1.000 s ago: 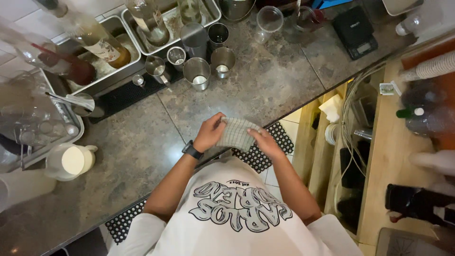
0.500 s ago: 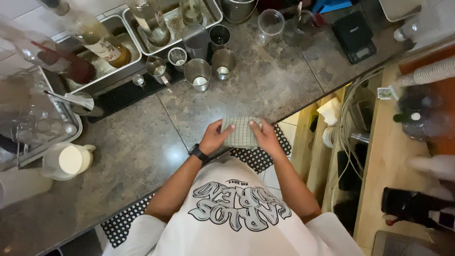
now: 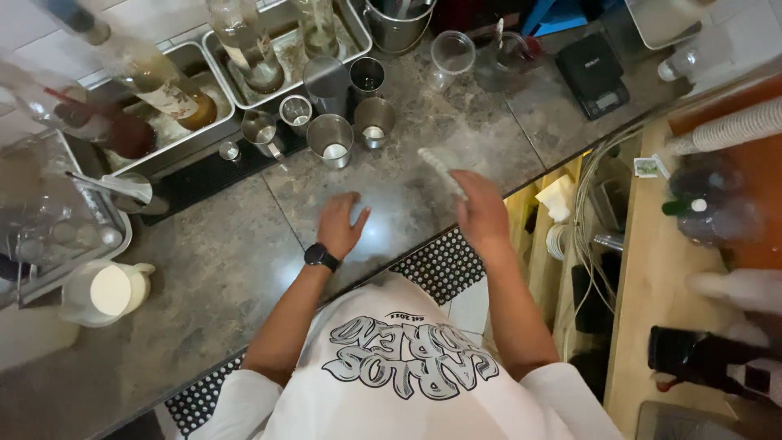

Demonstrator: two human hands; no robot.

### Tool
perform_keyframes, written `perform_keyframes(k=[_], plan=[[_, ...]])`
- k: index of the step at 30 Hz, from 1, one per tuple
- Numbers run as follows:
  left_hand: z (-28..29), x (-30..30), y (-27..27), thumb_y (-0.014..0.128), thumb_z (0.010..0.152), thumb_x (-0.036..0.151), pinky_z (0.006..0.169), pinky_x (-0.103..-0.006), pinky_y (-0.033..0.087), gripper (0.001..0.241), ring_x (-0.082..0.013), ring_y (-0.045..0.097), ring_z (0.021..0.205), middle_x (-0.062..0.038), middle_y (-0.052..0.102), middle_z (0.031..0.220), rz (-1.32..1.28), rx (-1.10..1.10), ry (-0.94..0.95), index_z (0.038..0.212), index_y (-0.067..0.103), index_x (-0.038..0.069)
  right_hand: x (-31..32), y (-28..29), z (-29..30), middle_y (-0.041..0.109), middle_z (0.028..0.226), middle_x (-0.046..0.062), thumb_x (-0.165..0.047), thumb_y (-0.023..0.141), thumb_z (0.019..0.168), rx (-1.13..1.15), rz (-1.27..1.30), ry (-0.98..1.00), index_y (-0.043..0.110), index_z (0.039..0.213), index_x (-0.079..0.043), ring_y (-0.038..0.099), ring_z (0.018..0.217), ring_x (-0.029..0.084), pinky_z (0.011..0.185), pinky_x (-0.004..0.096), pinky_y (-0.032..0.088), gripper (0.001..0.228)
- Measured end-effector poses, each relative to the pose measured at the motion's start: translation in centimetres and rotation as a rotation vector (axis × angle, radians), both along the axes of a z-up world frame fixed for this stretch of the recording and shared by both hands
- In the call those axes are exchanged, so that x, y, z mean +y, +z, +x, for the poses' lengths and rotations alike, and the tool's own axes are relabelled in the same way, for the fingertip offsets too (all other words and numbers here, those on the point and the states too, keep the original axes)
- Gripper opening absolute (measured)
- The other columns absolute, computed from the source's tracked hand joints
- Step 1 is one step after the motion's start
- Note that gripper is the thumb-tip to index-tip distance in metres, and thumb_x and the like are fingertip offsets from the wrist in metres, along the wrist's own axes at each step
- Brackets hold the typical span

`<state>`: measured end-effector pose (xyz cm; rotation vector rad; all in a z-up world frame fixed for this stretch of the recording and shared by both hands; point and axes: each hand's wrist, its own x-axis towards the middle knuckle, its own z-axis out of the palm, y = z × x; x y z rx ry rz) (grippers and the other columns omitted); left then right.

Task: Wiping down the counter surface with a cloth in a coffee shop.

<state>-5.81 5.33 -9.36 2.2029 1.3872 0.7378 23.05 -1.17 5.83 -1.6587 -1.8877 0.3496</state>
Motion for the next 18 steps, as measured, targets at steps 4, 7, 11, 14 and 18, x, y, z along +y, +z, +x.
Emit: perform_keyframes(k=[4, 7, 11, 14, 18], plan=[[-1.5, 0.1, -2.3, 0.072, 0.093, 0.042, 0.112, -0.0605, 0.041, 0.057, -0.0436, 0.05, 0.137, -0.021, 0.048, 0.153, 0.025, 0.311, -0.032, 0.14, 0.06, 0.013, -0.8, -6.4, 0.1, 0.054, 0.147, 0.027, -0.047, 0.066, 0.096, -0.359, -0.221, -0.026, 0.058, 0.148, -0.031, 0.043, 0.132, 0.064, 0.112, 0.078, 0.026, 0.055], [-1.7, -0.2, -2.7, 0.064, 0.096, 0.054, 0.118, -0.055, 0.034, 0.053, -0.0414, 0.042, 0.146, -0.019, 0.046, 0.156, 0.165, 0.306, -0.076, 0.141, 0.063, 0.024, 1.6, -7.4, -1.1, 0.038, 0.161, 0.021, -0.053, 0.055, 0.102, -0.245, -0.5, -0.02, 0.043, 0.16, -0.029, 0.036, 0.145, 0.052, 0.117, 0.07, 0.021, 0.064], [-1.6, 0.2, -2.9, 0.049, 0.104, 0.058, 0.123, -0.0577, 0.025, 0.058, -0.0434, 0.029, 0.153, -0.019, 0.035, 0.164, 0.043, 0.358, -0.107, 0.155, 0.047, 0.032, 5.3, -10.4, -2.8, 0.031, 0.164, 0.023, -0.044, 0.041, 0.112, -0.239, -0.391, -0.121, 0.033, 0.163, -0.017, 0.025, 0.15, 0.047, 0.123, 0.062, 0.013, 0.058], [-1.7, 0.5, -3.2, 0.049, 0.101, 0.06, 0.122, -0.0593, 0.025, 0.058, -0.0451, 0.029, 0.153, -0.02, 0.035, 0.165, 0.048, 0.343, -0.11, 0.153, 0.049, 0.034, 7.5, -15.2, 0.6, 0.033, 0.164, 0.021, -0.043, 0.037, 0.11, -0.332, -0.417, -0.272, 0.035, 0.161, -0.017, 0.023, 0.153, 0.044, 0.123, 0.059, 0.013, 0.058], [-1.1, 0.5, -2.9, 0.052, 0.099, 0.061, 0.123, -0.0587, 0.025, 0.058, -0.0437, 0.03, 0.153, -0.016, 0.036, 0.165, 0.087, 0.351, -0.066, 0.151, 0.051, 0.037, 8.9, -23.7, 13.3, 0.052, 0.149, 0.025, -0.038, 0.037, 0.111, -0.689, 0.129, -0.573, 0.043, 0.16, -0.009, 0.043, 0.141, 0.045, 0.115, 0.062, 0.024, 0.057]])
